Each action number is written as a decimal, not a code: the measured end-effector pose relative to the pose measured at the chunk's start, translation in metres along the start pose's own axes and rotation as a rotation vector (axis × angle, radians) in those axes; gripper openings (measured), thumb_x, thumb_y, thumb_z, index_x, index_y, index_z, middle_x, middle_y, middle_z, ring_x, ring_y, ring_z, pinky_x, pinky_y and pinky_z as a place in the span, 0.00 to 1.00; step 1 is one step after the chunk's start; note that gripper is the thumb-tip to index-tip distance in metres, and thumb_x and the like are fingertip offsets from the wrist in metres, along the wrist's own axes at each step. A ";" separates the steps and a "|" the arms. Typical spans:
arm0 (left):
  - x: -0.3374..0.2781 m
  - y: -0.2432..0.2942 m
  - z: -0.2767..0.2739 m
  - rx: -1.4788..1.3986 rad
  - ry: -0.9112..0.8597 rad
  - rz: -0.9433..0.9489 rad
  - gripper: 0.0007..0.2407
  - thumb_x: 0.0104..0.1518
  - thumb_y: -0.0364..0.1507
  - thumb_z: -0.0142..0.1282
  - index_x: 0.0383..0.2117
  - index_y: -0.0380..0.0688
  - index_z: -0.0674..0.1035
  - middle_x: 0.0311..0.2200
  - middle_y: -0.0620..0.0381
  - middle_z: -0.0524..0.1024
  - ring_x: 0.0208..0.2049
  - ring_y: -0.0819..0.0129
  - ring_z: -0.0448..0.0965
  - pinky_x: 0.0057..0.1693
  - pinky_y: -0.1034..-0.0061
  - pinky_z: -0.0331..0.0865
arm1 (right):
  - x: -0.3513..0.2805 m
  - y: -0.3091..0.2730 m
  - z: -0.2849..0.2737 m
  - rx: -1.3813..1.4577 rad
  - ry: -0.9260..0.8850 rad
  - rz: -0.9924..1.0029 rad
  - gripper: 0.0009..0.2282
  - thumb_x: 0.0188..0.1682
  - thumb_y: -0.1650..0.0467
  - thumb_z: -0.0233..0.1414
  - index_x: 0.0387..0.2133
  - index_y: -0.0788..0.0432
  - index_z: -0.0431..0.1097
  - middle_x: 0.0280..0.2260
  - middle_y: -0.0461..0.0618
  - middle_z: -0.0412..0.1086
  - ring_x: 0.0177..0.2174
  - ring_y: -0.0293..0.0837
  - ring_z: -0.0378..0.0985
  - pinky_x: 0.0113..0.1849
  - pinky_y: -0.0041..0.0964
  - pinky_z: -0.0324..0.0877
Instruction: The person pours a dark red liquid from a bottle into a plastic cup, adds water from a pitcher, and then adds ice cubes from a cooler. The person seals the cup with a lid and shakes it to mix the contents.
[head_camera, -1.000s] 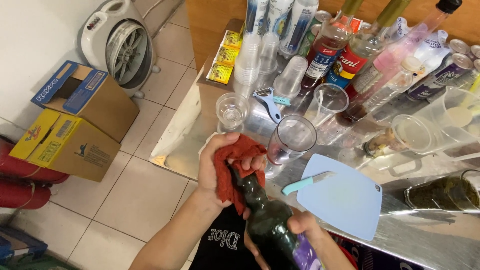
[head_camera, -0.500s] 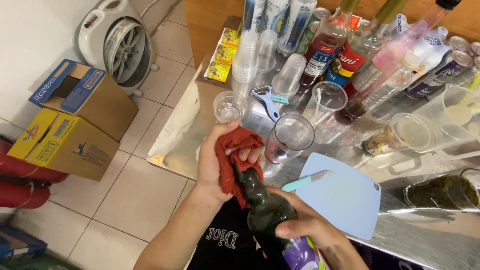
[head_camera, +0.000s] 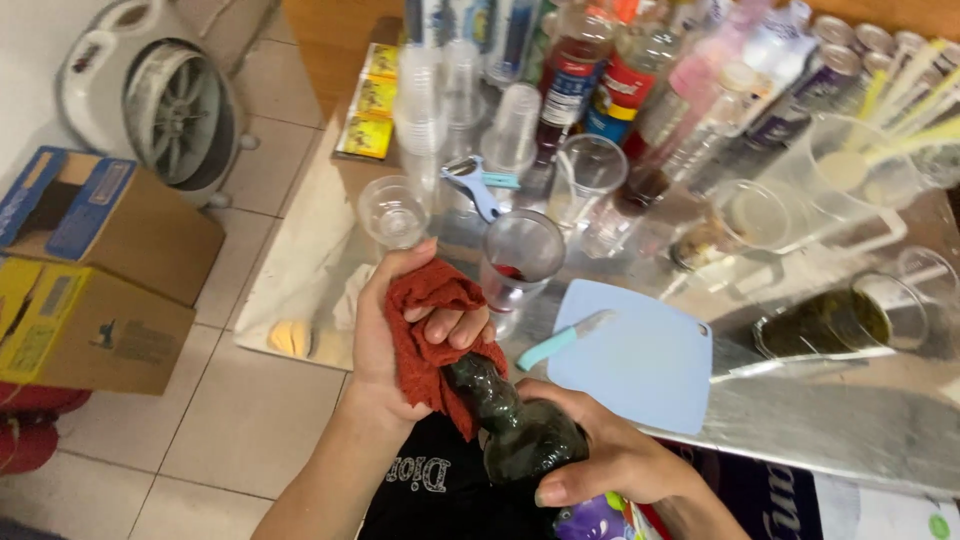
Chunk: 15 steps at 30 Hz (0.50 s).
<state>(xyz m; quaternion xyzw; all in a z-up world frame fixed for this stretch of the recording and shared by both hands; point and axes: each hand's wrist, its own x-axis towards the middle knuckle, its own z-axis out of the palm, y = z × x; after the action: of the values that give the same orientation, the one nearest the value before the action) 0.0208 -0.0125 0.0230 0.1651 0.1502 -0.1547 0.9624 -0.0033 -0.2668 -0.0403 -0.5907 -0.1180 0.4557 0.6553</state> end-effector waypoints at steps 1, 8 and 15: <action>-0.001 -0.002 0.004 0.005 -0.003 -0.014 0.24 0.58 0.39 0.49 0.01 0.54 0.60 0.03 0.61 0.60 0.12 0.66 0.64 0.33 0.74 0.66 | -0.002 -0.019 0.010 0.007 0.014 -0.003 0.41 0.33 0.66 0.70 0.64 0.52 0.60 0.65 0.52 0.60 0.63 0.48 0.62 0.60 0.48 0.54; 0.007 -0.024 0.027 0.038 -0.249 -0.055 0.20 0.57 0.36 0.45 0.08 0.38 0.74 0.02 0.61 0.60 0.08 0.67 0.62 0.28 0.73 0.60 | -0.033 0.019 -0.027 0.272 -0.109 -0.034 0.40 0.34 0.66 0.71 0.63 0.56 0.61 0.64 0.53 0.58 0.61 0.47 0.62 0.58 0.47 0.56; 0.040 -0.035 0.001 0.021 -0.732 0.108 0.14 0.62 0.37 0.40 0.17 0.51 0.68 0.11 0.62 0.60 0.12 0.69 0.56 0.29 0.71 0.56 | -0.031 0.048 -0.026 0.764 -0.374 0.031 0.49 0.32 0.68 0.70 0.69 0.64 0.49 0.58 0.65 0.58 0.46 0.58 0.75 0.46 0.51 0.75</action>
<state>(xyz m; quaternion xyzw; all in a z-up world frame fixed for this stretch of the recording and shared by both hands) 0.0452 -0.0543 0.0008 0.1165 -0.2145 -0.1539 0.9575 -0.0241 -0.3124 -0.0785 -0.2142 -0.0486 0.5759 0.7875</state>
